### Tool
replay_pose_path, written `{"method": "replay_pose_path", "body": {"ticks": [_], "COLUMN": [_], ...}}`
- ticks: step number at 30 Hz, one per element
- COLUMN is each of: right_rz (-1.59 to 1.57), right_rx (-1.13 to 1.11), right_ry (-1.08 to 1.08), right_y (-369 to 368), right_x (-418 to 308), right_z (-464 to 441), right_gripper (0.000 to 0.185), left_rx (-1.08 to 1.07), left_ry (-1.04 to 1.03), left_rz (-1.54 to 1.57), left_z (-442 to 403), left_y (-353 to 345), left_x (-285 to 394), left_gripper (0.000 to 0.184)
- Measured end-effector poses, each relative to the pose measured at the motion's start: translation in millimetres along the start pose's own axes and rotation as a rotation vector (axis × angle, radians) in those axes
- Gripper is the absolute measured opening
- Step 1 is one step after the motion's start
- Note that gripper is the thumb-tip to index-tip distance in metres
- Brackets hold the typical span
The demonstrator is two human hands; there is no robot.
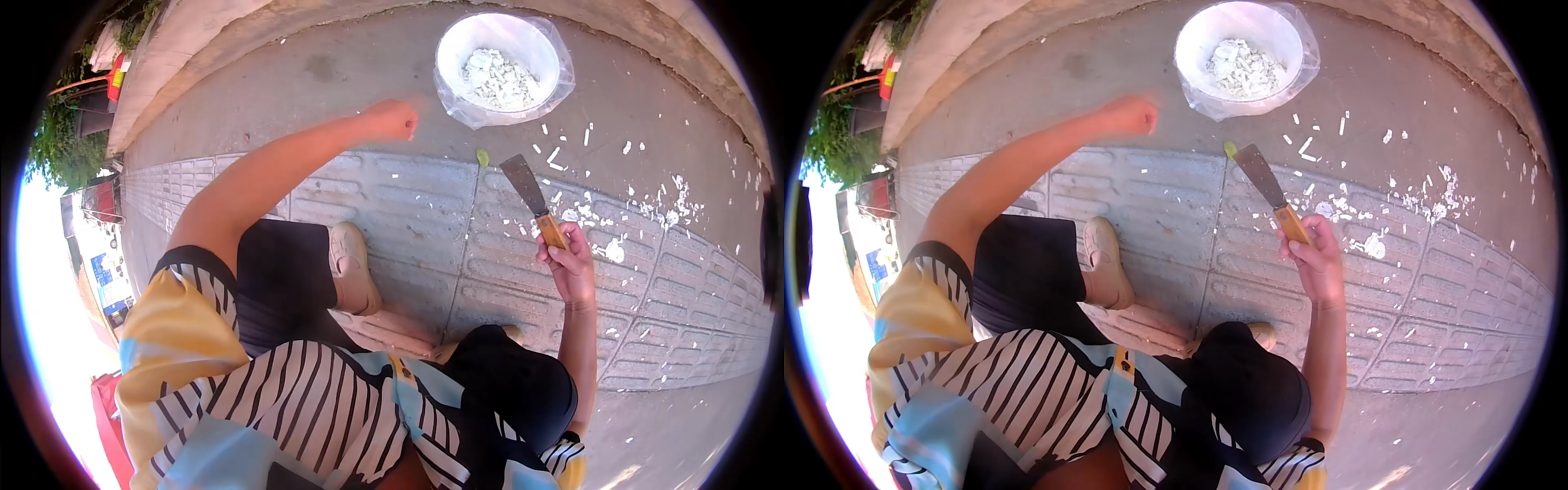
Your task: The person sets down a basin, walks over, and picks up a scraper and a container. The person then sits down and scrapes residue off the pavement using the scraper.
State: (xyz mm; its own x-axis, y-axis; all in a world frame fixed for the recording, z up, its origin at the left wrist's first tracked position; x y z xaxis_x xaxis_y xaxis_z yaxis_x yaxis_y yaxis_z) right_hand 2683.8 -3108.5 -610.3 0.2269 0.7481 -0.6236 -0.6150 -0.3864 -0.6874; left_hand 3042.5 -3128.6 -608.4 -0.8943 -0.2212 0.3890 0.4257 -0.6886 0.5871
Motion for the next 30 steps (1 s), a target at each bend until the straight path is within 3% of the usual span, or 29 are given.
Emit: {"method": "replay_pose_path", "body": {"ticks": [1, 3, 5, 8, 20, 26, 30], "right_rz": [-0.017, -0.053, -0.073, -0.109, -0.154, -0.029, 0.363], "right_rx": [0.015, 0.051, 0.081, 0.159, 0.256, 0.499, 0.508], "right_ry": [-0.009, -0.031, -0.044, -0.063, 0.029, 0.069, -0.064], "right_y": [7, 19, 30, 47, 79, 109, 97], "right_x": [8, 26, 42, 64, 80, 94, 109], "right_z": [3, 12, 25, 43, 83, 131, 120], "right_gripper": [0.028, 0.027, 0.027, 0.027, 0.019, 0.024, 0.031], "left_rx": [0.018, 0.269, 0.307, 0.387, 0.356, 0.662, 0.87], "left_ry": [0.019, 0.028, 0.179, 0.282, 0.305, 0.007, -0.101], "left_rz": [0.098, -0.046, 0.102, 0.039, -0.443, -0.129, -0.087], "left_z": [1, 11, 25, 43, 21, 31, 51], "left_y": [-24, -70, -109, -126, -131, 5, 74], "left_x": [-19, -52, -71, -67, -54, 41, 116], "left_gripper": [0.011, 0.014, 0.019, 0.017, 0.011, 0.007, 0.01]}}
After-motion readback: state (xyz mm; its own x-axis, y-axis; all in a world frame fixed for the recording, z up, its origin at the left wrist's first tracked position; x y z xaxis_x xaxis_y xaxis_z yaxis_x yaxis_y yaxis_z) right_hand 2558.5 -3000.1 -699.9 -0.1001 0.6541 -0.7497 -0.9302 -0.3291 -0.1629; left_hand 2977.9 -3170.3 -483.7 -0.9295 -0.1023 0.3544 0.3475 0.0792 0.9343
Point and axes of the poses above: each hand's wrist, its own z-axis away from the middle knuckle, its own y-axis out of the back of the hand, x = y × z, the point moved 9 cm from there along -z, towards the middle knuckle, and after that the axes turned 10 degrees about -x, right-handed, at the moved point
